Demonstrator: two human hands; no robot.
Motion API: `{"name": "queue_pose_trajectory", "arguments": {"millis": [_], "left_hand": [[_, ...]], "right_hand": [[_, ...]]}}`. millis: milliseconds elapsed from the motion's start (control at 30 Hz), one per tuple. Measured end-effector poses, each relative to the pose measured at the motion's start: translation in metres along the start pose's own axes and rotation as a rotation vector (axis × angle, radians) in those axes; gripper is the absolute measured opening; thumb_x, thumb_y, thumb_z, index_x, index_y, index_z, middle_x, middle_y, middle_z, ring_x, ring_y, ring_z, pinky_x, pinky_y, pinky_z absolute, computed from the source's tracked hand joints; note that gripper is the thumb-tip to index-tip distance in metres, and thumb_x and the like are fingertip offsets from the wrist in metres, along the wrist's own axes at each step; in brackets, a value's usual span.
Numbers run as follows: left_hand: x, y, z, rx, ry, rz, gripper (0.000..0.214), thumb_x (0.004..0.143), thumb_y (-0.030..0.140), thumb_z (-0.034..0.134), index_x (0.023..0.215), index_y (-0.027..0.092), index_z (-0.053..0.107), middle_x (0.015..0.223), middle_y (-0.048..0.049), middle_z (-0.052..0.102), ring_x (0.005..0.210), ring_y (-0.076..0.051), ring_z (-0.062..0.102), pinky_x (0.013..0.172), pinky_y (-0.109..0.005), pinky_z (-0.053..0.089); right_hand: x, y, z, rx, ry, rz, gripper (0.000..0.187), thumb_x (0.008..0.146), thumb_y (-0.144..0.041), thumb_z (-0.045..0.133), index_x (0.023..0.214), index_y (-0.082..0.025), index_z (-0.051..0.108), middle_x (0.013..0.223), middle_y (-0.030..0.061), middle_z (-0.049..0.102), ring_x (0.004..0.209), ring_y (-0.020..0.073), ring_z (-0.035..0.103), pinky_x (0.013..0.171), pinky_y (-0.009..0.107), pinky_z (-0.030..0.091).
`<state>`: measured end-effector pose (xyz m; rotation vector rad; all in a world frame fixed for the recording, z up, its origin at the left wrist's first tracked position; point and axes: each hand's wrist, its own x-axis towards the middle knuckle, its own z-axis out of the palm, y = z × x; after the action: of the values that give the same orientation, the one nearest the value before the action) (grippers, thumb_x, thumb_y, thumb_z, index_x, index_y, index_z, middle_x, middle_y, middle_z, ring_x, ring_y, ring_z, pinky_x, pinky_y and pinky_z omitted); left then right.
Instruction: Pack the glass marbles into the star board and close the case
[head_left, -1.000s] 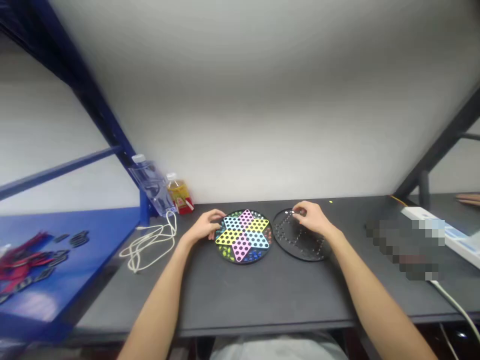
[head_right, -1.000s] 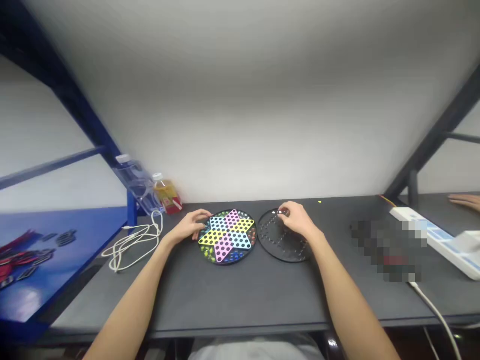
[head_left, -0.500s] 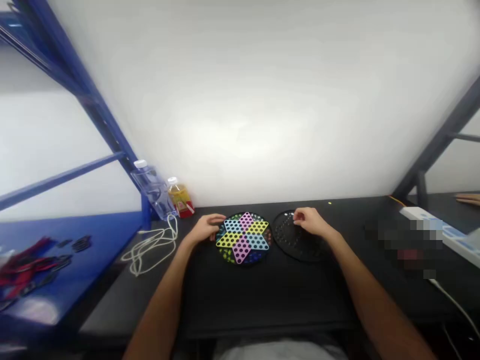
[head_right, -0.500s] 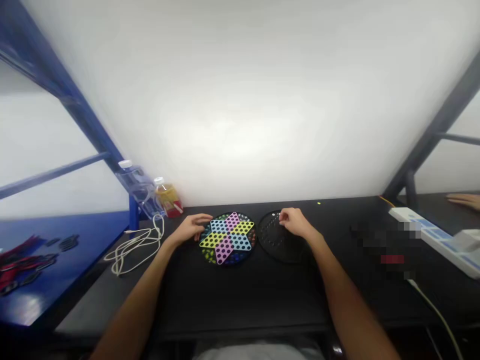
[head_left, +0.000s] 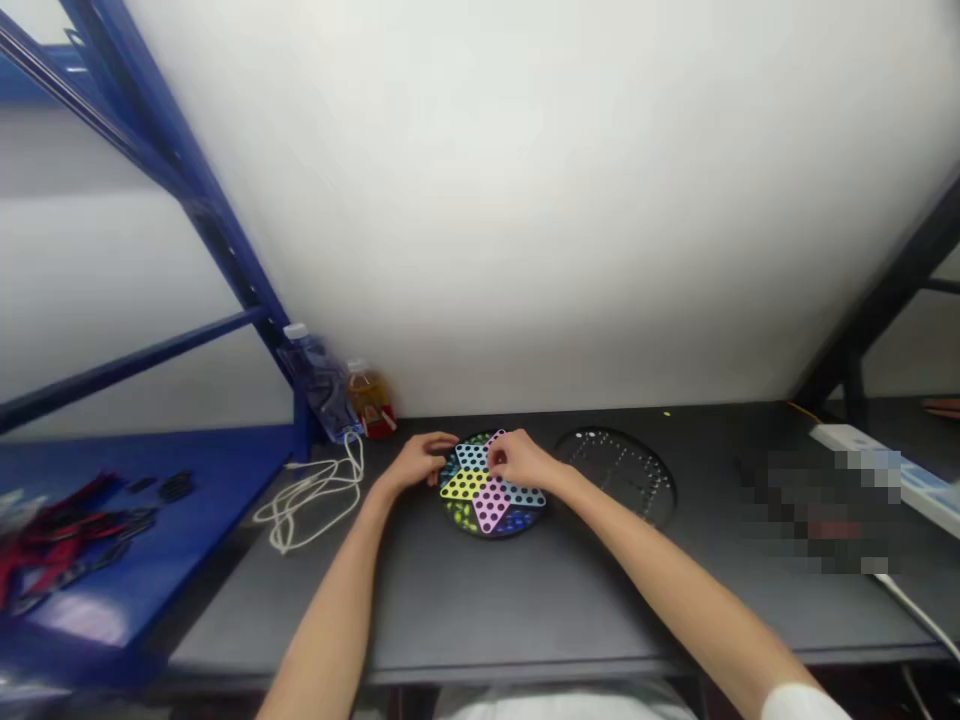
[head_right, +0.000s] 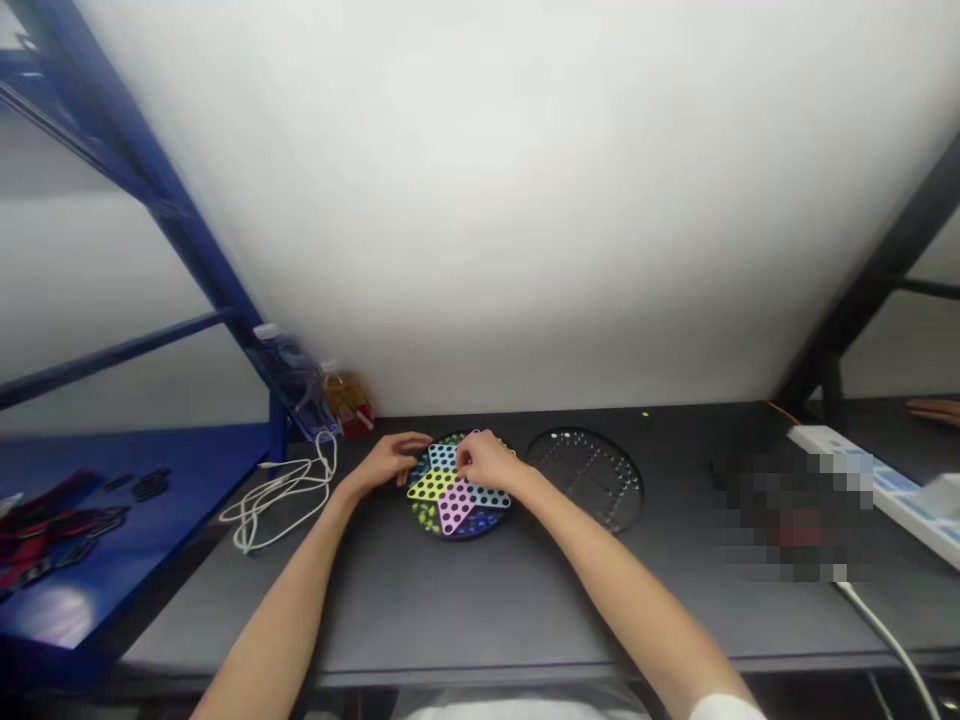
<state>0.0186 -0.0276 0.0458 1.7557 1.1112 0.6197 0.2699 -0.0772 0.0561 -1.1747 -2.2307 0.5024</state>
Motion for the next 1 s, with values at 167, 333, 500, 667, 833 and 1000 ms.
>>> {"name": "queue_pose_trajectory", "arguments": {"millis": [167,333,500,667,833,1000], "left_hand": [[-0.002,0.002,0.001,-0.012,0.001,0.008,0.060,0.061,0.006,0.052,0.119,0.012,0.061,0.126,-0.0175,0.063,0.041,-0.006,0.056,0.040,-0.020,0.047],[-0.001,0.000,0.001,-0.009,0.009,0.002,0.059,0.061,0.006,0.052,0.118,0.013,0.062,0.125,-0.0168,0.064,0.040,-0.006,0.055,0.040,-0.020,0.047],[0.000,-0.002,0.001,-0.002,0.004,0.001,0.058,0.061,0.006,0.053,0.119,0.012,0.061,0.126,-0.0174,0.063,0.041,-0.005,0.055,0.040,-0.019,0.047],[-0.001,-0.001,0.000,-0.005,0.005,0.013,0.057,0.063,0.008,0.053,0.119,0.013,0.062,0.126,-0.0165,0.063,0.041,-0.006,0.056,0.040,-0.020,0.048],[-0.002,0.000,0.001,-0.014,0.003,0.015,0.055,0.063,0.008,0.054,0.117,0.012,0.062,0.124,-0.0167,0.064,0.042,-0.007,0.057,0.040,-0.021,0.048],[-0.003,0.004,0.001,-0.007,0.021,0.013,0.056,0.062,0.008,0.053,0.116,0.012,0.063,0.123,-0.0163,0.065,0.042,-0.006,0.056,0.040,-0.020,0.047]], "right_hand": [[-0.002,0.005,0.003,0.008,-0.016,0.053,0.007,0.069,-0.015,0.071,0.070,-0.019,0.077,0.068,0.0017,0.071,0.063,0.0146,0.062,0.063,0.024,0.044],[-0.006,0.008,0.006,-0.031,-0.036,0.026,0.008,0.072,-0.015,0.070,0.072,-0.019,0.077,0.072,0.0024,0.072,0.070,0.0163,0.064,0.068,0.025,0.046],[-0.020,0.004,0.002,-0.118,0.038,-0.117,0.012,0.080,-0.015,0.065,0.078,-0.020,0.075,0.093,0.0061,0.071,0.094,0.0206,0.061,0.088,0.032,0.045],[-0.045,0.031,-0.032,-0.115,0.155,-0.067,0.015,0.085,-0.017,0.059,0.091,-0.021,0.073,0.101,0.0065,0.069,0.097,0.0204,0.059,0.090,0.035,0.045],[-0.106,0.120,-0.086,-0.324,0.321,0.315,0.017,0.085,-0.022,0.057,0.089,-0.019,0.073,0.096,0.0087,0.071,0.095,0.0232,0.061,0.089,0.036,0.044],[-0.161,0.183,-0.117,-0.322,0.328,0.668,0.021,0.082,-0.034,0.059,0.084,-0.018,0.073,0.085,0.0089,0.073,0.080,0.0223,0.066,0.075,0.031,0.046]]}}
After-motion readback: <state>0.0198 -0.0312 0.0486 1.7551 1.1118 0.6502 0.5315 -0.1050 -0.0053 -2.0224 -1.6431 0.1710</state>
